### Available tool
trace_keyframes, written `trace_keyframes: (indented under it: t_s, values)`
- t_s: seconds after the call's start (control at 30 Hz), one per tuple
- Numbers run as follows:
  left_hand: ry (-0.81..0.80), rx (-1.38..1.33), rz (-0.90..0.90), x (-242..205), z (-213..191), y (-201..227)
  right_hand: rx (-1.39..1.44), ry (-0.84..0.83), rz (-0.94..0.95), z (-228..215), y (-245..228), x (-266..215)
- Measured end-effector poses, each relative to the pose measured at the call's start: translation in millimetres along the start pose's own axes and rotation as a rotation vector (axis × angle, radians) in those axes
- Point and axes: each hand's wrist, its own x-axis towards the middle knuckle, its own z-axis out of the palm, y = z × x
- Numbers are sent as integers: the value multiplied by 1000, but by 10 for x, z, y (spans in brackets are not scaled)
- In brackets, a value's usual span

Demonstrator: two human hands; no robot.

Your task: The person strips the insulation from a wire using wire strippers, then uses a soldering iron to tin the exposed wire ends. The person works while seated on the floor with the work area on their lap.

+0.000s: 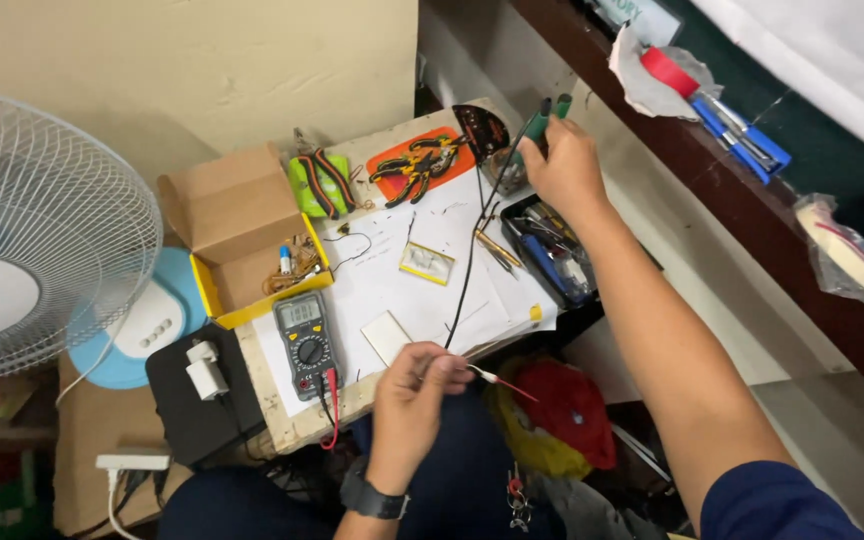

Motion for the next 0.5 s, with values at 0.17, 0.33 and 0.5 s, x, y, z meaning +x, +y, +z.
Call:
trace_keyframes:
  t_s: [0.17, 0.33, 0.5]
  values:
    - [-38, 82, -72, -23, 136, 99, 53, -36, 19, -109, -110, 23]
    - [-12, 101, -77, 1, 98, 100, 68, -26, 3, -114, -71, 11]
    - [26, 35, -82, 31, 19, -4, 109, -43, 57, -221, -137, -35]
